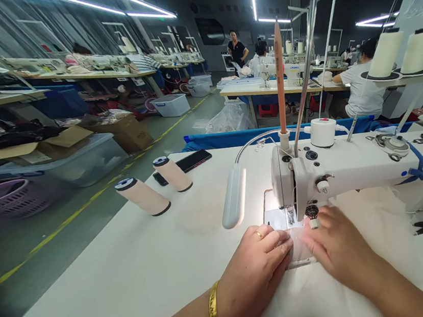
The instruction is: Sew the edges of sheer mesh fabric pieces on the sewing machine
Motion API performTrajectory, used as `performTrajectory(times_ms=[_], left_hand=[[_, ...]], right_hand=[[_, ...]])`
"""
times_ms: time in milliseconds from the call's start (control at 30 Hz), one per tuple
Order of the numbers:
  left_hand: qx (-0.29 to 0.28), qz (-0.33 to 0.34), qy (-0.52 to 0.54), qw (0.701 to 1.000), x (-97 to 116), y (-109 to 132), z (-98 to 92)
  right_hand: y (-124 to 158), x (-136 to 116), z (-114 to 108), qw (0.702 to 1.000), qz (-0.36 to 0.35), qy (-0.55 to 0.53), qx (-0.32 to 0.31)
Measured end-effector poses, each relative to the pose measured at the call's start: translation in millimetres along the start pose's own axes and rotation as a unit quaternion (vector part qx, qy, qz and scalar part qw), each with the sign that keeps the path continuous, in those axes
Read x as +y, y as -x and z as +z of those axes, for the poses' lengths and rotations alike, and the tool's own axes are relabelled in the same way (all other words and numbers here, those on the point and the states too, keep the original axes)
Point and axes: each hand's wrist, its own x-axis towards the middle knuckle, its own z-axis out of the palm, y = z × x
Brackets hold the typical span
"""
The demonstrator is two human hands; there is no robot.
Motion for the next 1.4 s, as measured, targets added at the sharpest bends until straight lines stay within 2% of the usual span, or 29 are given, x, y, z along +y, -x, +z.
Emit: performTrajectory(times_ms=[100,167,300,400,967,1200,1267,1400], left_hand=[[-0.005,0.003,-0.003,1.000,0,0,0.3],[-0.003,0.002,-0.009,1.000,0,-1,0.7],[0.003,0.000,-0.013,1.000,0,-1,-0.3],[0.003,-0.002,-0.014,1.000,2,-2,-2.0],[0.023,-0.011,-0.036,0.999,0,-7,4.2],[0.008,-0.025,-0.017,0.999,-2,-5,4.7],[0.003,-0.031,-0.001,1.000,-3,-5,3.9],[-0.003,-0.033,0.035,0.999,-8,-5,1.0]], right_hand=[[-3,-20,0,0.991,-0.035,-0.093,-0.094],[-4,-23,3,0.989,-0.033,-0.092,-0.110],[-1,-12,11,0.995,-0.027,-0.052,-0.084],[1,-6,13,0.996,-0.020,-0.028,-0.087],[-5,-3,15,0.998,-0.006,0.015,-0.053],[1,0,16,0.998,0.007,0.009,-0.067],[2,-3,9,0.996,-0.004,-0.021,-0.087],[2,-15,-10,0.974,-0.030,-0.114,-0.194]])
